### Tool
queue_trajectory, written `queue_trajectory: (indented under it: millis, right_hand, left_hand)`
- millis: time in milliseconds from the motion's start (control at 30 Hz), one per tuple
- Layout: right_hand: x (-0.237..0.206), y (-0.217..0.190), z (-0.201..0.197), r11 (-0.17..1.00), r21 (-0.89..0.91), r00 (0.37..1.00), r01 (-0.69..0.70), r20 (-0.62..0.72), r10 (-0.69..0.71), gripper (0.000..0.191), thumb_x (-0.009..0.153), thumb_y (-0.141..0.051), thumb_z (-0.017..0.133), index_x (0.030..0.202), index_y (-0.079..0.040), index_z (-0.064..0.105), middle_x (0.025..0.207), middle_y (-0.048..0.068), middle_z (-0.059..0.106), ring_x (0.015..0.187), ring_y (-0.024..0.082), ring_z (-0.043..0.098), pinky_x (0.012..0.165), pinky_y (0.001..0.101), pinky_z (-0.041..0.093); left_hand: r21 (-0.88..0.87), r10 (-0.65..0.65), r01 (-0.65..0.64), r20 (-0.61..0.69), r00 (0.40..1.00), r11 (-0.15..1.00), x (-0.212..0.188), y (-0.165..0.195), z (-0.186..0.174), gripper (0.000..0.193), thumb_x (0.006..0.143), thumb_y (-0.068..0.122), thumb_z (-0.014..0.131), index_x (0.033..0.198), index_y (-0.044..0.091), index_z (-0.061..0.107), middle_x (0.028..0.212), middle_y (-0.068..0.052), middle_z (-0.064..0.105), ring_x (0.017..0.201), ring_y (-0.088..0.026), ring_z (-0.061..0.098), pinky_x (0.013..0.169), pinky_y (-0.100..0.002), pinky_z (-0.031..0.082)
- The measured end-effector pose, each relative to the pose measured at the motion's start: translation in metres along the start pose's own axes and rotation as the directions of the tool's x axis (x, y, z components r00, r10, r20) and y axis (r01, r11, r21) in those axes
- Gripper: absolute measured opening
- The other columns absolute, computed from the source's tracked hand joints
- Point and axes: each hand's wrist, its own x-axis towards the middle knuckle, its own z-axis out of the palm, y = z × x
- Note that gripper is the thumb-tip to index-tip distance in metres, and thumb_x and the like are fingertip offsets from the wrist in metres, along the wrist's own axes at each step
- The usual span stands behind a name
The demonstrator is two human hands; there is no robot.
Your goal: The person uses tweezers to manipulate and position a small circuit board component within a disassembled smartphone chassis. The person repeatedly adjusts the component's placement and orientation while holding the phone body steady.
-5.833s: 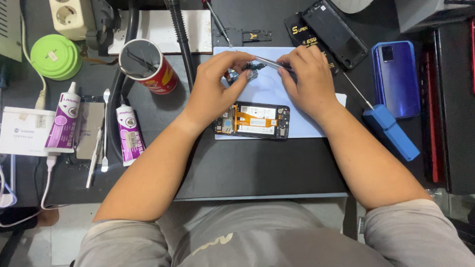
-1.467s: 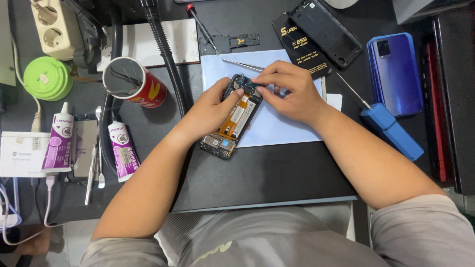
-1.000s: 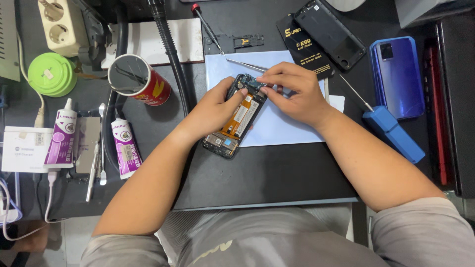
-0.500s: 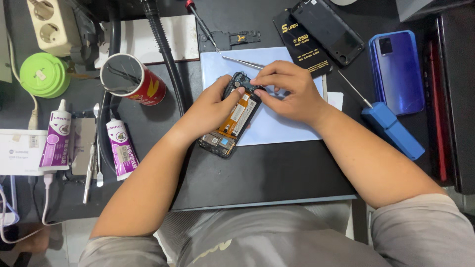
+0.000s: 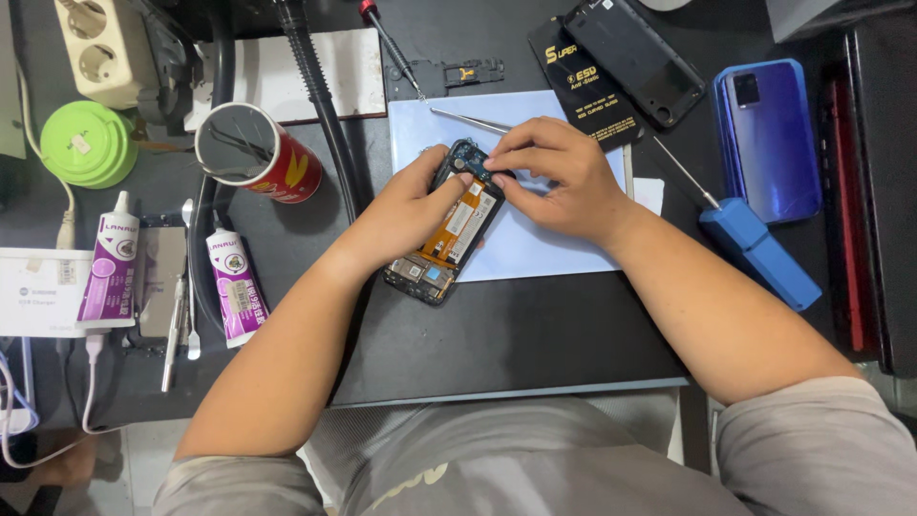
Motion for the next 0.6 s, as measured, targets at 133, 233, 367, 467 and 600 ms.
queue_trajectory:
  millis: [133,233,367,467,600]
  right_hand:
    - [0.001,-0.001,0.000,1.000,-0.009,1.000,0.020,0.002,-0.020,0.023,0.086,0.006,0.079,0.107,-0.003,0.075,0.107,0.008,0.070,0.098,0.023,0.068,0.080,0.0343,0.056]
    - [0.001,-0.001,0.000,0.999,-0.020,1.000,0.028,0.003,-0.028,0.023,0.086,0.007,0.079,0.106,-0.003,0.075,0.106,0.008,0.070,0.097,0.023,0.068,0.080,0.0342,0.056]
    - [0.002,-0.003,0.001,0.994,-0.092,0.998,0.056,0.008,-0.056,0.023,0.085,0.006,0.079,0.106,-0.003,0.075,0.104,0.009,0.070,0.092,0.024,0.068,0.077,0.0348,0.055]
    - [0.004,-0.007,0.001,0.987,-0.135,0.996,0.093,0.020,-0.091,0.021,0.085,0.003,0.082,0.105,-0.003,0.075,0.104,0.008,0.070,0.091,0.024,0.068,0.075,0.0345,0.055]
    - [0.006,-0.012,0.001,0.979,-0.179,0.996,0.094,0.009,-0.094,0.022,0.085,-0.002,0.085,0.104,-0.003,0.075,0.103,0.008,0.069,0.091,0.024,0.068,0.075,0.0357,0.055]
  left_hand:
    - [-0.004,-0.035,0.035,0.003,0.999,0.999,-0.001,0.002,-0.002,0.037,0.100,0.031,0.060,0.123,0.002,0.060,0.101,-0.010,0.070,0.095,-0.014,0.066,0.083,-0.031,0.054]
    - [-0.015,-0.035,0.035,0.009,0.999,0.999,-0.001,0.004,-0.001,0.037,0.101,0.030,0.060,0.123,0.001,0.060,0.101,-0.011,0.071,0.094,-0.014,0.067,0.082,-0.031,0.055]
    - [-0.078,-0.070,0.072,0.031,0.997,0.994,-0.002,0.007,-0.001,0.035,0.101,0.029,0.060,0.121,0.001,0.060,0.097,-0.010,0.072,0.087,-0.014,0.071,0.074,-0.031,0.058]
    - [-0.162,-0.115,0.123,0.061,0.991,0.979,-0.003,0.009,-0.001,0.033,0.101,0.029,0.058,0.119,0.001,0.059,0.095,-0.010,0.072,0.080,-0.014,0.075,0.067,-0.030,0.061]
    - [-0.175,-0.113,0.123,0.068,0.991,0.977,-0.003,0.007,-0.001,0.033,0.101,0.029,0.058,0.120,0.001,0.058,0.095,-0.011,0.072,0.079,-0.015,0.075,0.065,-0.031,0.062]
